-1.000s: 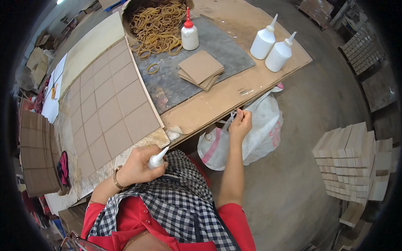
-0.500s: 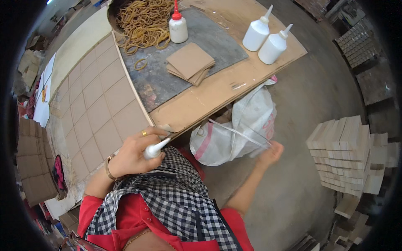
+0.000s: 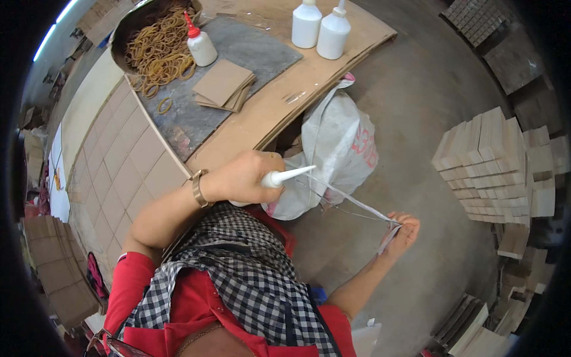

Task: Assembling small cardboard divider boxes by gluing and folding precut pieces, then securing them with rubber bands.

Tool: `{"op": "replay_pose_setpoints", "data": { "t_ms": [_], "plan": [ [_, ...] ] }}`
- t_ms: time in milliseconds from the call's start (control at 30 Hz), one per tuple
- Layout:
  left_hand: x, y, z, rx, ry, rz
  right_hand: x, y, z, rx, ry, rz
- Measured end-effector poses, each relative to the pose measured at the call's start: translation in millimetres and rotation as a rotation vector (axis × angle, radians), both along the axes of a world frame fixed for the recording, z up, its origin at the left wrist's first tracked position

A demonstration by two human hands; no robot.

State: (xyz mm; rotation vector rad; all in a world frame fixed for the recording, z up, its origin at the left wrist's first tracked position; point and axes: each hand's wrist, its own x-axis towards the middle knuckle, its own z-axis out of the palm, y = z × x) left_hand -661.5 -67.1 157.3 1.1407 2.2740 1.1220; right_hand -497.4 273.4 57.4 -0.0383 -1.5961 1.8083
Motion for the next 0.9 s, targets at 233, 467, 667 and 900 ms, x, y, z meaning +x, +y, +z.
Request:
{"op": "replay_pose_setpoints", "data": {
  "t_ms": [233, 467, 667, 900],
  "plan": [
    [61.4, -39.0, 12.8, 0.173, 0.005, 0.510, -37.4, -145.9, -27.6, -0.622, -0.098, 0.572],
    [99.3, -89.4, 31.5, 0.082, 0.089, 0.706, -71.3, -265.9, 46.0, -0.544, -0.091, 0.698],
    [131.3, -129.9, 24.2, 0.100, 0.308, 0.865, -117.0, -278.0, 40.7, -0.563, -0.045, 0.711],
    [177.3, -169.6, 27.1, -0.457, -0.111, 0.864, -117.0, -298.1, 37.5, -0.618, -0.163, 0.822]
  ]
}}
